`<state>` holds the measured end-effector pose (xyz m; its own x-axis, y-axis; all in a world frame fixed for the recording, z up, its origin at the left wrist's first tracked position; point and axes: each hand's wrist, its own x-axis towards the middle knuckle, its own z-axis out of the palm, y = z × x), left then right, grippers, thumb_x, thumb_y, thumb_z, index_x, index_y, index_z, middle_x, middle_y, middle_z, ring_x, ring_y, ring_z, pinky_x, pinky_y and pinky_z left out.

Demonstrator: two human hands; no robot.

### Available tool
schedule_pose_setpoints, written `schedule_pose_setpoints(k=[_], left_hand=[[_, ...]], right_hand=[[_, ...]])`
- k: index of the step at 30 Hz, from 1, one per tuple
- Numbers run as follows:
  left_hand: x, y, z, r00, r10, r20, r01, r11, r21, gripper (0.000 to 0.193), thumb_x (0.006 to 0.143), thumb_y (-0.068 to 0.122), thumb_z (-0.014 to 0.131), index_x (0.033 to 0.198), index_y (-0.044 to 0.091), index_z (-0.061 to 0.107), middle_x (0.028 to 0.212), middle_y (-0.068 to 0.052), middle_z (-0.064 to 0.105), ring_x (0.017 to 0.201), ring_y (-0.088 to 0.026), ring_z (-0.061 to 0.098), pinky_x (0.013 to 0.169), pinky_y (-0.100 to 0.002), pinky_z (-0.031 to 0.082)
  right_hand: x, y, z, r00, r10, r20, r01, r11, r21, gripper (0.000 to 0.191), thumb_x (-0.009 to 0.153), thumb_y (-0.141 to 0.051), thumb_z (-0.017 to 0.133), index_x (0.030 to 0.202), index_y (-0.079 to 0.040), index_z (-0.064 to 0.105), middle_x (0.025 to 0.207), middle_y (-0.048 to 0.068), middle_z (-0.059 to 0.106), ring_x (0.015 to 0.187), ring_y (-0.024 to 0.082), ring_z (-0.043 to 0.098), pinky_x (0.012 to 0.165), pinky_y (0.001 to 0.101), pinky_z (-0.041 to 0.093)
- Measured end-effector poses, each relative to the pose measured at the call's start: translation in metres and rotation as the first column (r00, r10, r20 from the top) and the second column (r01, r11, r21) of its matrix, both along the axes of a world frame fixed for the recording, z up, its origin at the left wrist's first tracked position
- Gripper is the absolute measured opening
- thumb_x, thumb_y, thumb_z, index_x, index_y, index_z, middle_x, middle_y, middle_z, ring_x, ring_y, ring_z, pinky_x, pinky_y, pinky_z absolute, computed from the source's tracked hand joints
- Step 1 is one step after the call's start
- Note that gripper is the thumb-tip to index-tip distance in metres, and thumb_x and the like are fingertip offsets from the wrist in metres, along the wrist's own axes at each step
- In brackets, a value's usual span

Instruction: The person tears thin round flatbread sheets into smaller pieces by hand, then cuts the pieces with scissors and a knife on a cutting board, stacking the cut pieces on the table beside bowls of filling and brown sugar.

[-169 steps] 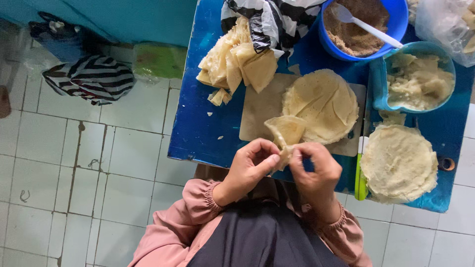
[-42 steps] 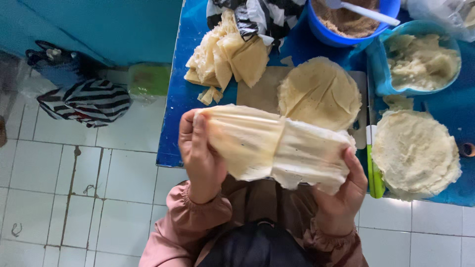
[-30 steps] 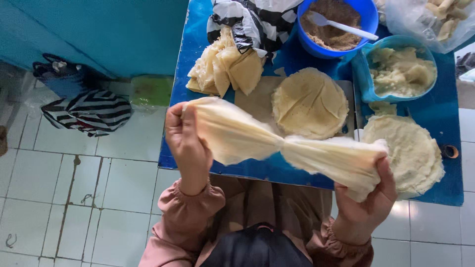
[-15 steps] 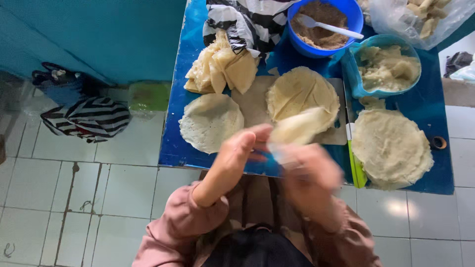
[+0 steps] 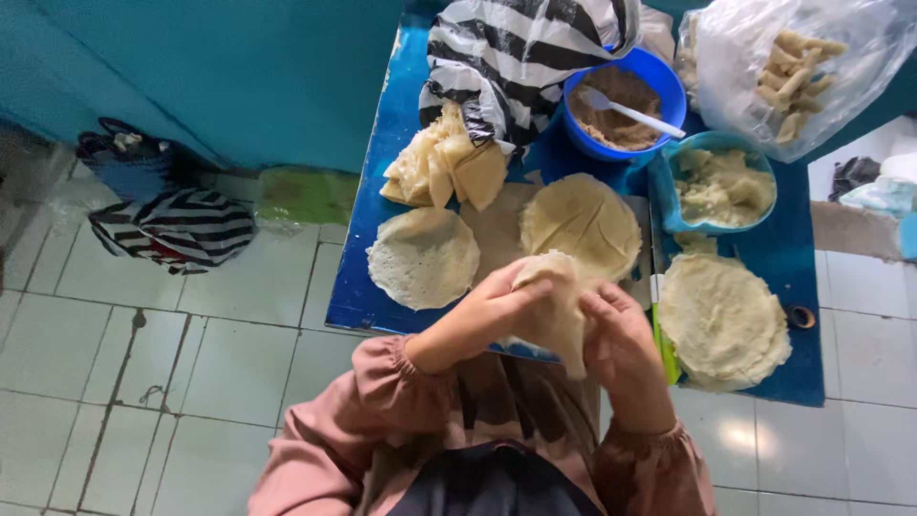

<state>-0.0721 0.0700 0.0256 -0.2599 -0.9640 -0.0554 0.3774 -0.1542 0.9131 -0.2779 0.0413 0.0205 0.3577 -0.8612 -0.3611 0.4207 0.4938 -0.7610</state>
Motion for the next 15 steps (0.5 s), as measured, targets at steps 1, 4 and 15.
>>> schedule_pose_setpoints(k=[1,4,15], left_hand=[[0.004,-0.006,0.003,0.981,0.021,0.194,-0.003,0.996,-0.093,0.029,0.104,0.019,0.06,0.127,0.002,0.063,0.107,-0.007,0.071,0.098,-0.012,0.065,0.084,-0.028,0.054],[0.01,-0.031,0.008,0.81,0.168,0.562,-0.025,0.967,-0.252,0.021,0.097,0.02,0.067,0.103,-0.001,0.067,0.084,-0.015,0.07,0.074,-0.021,0.067,0.069,-0.035,0.055],[0.006,-0.133,-0.014,0.541,0.416,0.731,0.025,0.861,-0.508,0.017,0.088,0.018,0.069,0.091,0.002,0.07,0.088,-0.02,0.067,0.085,-0.042,0.066,0.074,-0.049,0.053]], right_hand=[[-0.01,-0.006,-0.004,1.0,0.002,0.002,-0.002,0.995,-0.104,0.013,0.101,-0.011,0.065,0.11,-0.002,0.065,0.099,0.006,0.071,0.087,0.015,0.068,0.077,0.0304,0.055],[-0.032,-0.027,-0.006,0.953,-0.087,-0.292,-0.035,0.921,-0.388,0.009,0.103,-0.008,0.064,0.109,0.0,0.063,0.094,0.004,0.07,0.081,0.011,0.067,0.072,0.0259,0.054],[-0.018,-0.126,0.007,0.382,-0.386,-0.839,-0.438,0.724,-0.533,0.016,0.098,-0.012,0.066,0.101,0.002,0.07,0.075,0.015,0.069,0.066,0.022,0.068,0.062,0.0357,0.052]])
